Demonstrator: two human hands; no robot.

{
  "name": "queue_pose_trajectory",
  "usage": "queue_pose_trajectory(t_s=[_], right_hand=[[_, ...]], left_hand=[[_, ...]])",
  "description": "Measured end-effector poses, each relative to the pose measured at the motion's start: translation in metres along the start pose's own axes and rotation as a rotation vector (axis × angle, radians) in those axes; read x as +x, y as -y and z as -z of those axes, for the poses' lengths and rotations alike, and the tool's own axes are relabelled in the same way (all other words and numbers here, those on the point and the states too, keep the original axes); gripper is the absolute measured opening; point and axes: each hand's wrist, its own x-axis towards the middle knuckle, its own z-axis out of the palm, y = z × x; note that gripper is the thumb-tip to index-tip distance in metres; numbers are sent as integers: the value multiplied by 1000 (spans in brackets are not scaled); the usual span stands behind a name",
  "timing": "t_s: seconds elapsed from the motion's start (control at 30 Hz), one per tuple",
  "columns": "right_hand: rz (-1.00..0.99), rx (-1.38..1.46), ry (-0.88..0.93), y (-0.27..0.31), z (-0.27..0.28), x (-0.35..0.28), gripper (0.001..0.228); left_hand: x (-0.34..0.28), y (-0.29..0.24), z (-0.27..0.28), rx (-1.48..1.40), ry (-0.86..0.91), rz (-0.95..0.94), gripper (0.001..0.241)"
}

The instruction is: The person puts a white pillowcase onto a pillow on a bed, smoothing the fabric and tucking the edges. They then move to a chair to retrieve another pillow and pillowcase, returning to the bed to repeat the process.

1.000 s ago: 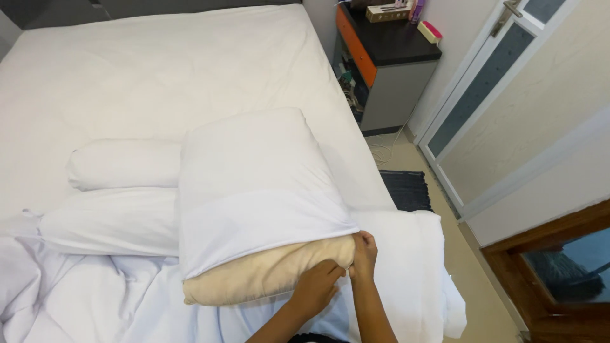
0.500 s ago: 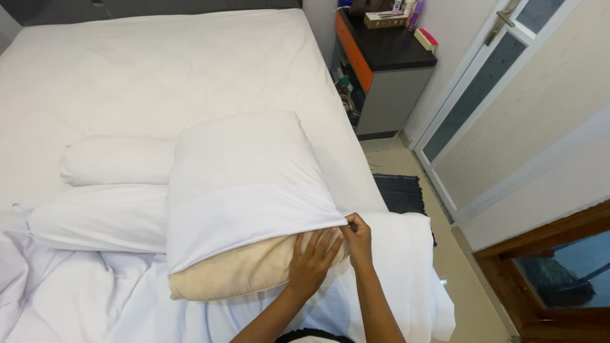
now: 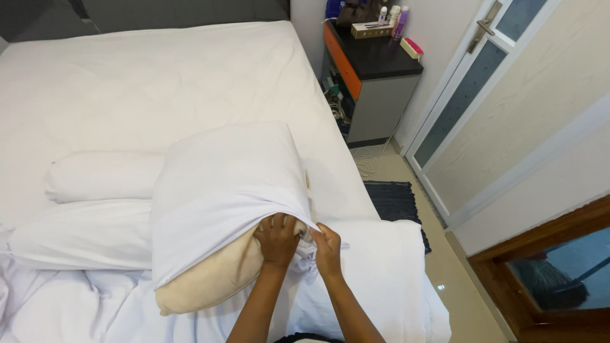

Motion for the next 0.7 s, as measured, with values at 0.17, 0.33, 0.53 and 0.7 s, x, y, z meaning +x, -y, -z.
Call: queue_pose_trajectory(t_s=[0.17, 0.33, 0.53, 0.7], right_hand=[[-96, 123, -94, -22, 17, 2, 22], [-118, 25, -111, -38, 42, 10, 21], [306, -644, -43, -7, 21, -11, 42], [714, -1120, 118, -25, -12, -20, 39]], left_hand=[[-3, -15, 55, -216, 150, -132, 71], [-1, 10, 150, -890, 434, -288, 39], [-77, 64, 122, -246, -30, 66, 105], [-103, 57, 98, -255, 96, -75, 105]])
